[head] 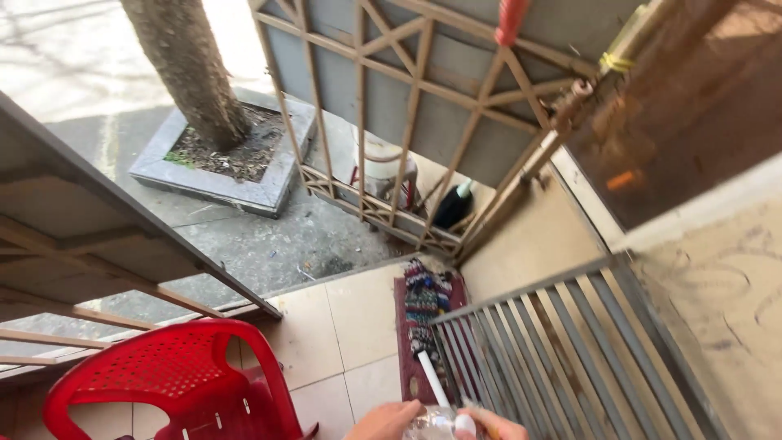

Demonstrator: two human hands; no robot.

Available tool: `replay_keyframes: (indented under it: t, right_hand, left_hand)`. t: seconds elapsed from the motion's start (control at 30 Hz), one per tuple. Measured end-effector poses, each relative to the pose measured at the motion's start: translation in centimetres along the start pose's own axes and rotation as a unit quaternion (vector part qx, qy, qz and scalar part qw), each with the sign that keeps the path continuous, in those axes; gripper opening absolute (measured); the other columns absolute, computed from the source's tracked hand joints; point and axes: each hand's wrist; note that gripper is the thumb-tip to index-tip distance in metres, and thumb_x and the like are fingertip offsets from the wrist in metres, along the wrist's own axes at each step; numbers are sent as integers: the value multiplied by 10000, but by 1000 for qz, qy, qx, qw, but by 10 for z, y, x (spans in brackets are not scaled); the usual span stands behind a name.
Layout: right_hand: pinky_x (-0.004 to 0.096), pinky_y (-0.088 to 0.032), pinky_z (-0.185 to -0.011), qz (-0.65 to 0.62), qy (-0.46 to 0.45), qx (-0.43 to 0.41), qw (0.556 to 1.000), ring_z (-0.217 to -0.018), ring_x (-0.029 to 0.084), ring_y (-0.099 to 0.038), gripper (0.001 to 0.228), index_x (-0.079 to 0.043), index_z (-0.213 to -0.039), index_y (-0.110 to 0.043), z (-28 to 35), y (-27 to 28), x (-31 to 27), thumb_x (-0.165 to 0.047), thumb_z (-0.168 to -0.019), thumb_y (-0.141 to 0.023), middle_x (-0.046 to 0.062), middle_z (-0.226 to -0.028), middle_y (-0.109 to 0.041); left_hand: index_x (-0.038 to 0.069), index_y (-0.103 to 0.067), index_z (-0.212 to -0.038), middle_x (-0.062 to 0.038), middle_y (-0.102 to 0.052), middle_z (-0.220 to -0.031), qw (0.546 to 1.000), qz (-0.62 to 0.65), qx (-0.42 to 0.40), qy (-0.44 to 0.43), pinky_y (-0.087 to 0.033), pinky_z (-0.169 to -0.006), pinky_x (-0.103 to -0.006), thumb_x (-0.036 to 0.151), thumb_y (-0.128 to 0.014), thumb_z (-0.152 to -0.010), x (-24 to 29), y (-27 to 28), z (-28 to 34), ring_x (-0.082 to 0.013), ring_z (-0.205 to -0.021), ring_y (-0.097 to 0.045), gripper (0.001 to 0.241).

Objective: The person uses a brush to clean the panels of a door and organizes vinyl application tools and materials on the floor.

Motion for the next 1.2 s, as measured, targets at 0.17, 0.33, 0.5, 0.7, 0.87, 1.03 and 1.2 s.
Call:
replay_keyframes:
  t: [0.17,0.33,0.5,0.7,0.87,1.03,1.2]
  right_hand:
    - [305,-427,-799,-10,15,0,1000,-725,243,-607,389,-16,-1241,-833,-65,-23,-98,-108,-890,-692,168,-823,-753]
    - [250,-250,-380,50,185,-196,962,-391,117,-375,298,-79,-1163,-802,-208,-40,-129,-251,-948,-686,82,-704,-647]
    - [206,-426,-1002,369,168,-232,884,-1029,49,-636,258,-206,-1181,-713,-267,-86,-242,-285,-982,-570,-67,-1110,-720]
    - [282,-378,-522,426,223,-298,824,-533,121,-452,504,-223,-1537,-565,-264,-178,-382,-170,-1041,-487,3,-795,-627]
    - [288,-344,-593,475,301,-291,774,-579,122,-400,439,-237,-1454,-654,-255,-255,-457,-233,-1038,-513,-18,-788,-681]
    - [268,-366,-667,464,323,-282,775,-635,115,-454,352,-203,-1311,-747,-237,-327,-520,-254,-1033,-538,-22,-739,-680]
    - [358,-520,-806,486,373,-253,749,-810,190,-711,244,-218,-1180,-778,-291,-393,-541,-290,-1000,-630,-3,-798,-808]
  left_hand:
    - [233,-543,-1242,27,-674,-1004,971,174,154,53,-460,-797,-233,455,-809,-847,-5,83,2,-102,-870,-615,526]
    - [299,-643,-1297,-21,-870,-945,844,373,385,11,-585,-859,-228,278,-956,-705,-51,145,-24,-79,-842,-766,670]
    - [266,-625,-1300,-99,-867,-1076,736,499,457,-16,-568,-1028,-500,441,-860,-694,-53,217,-23,-235,-1078,-797,674]
    - [133,-466,-1455,-181,-687,-1110,552,677,483,-56,-609,-1006,-476,288,-709,-870,-66,262,-18,-410,-990,-823,652]
    - [90,-466,-1437,-229,-753,-1125,568,669,479,-24,-630,-871,-456,387,-728,-766,-82,326,7,-342,-832,-809,779]
    - [11,-465,-1329,-289,-658,-999,434,775,454,-70,-614,-629,-526,298,-713,-824,-141,390,-2,-388,-698,-711,631]
    - [-42,-706,-1092,-189,-764,-981,394,864,314,1,-648,-832,-425,493,-763,-864,-231,418,-35,-314,-887,-785,585]
Point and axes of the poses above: each hand's wrist, its own z-axis away from the middle knuckle, its own y-axis out of the back of the hand, x = y × z
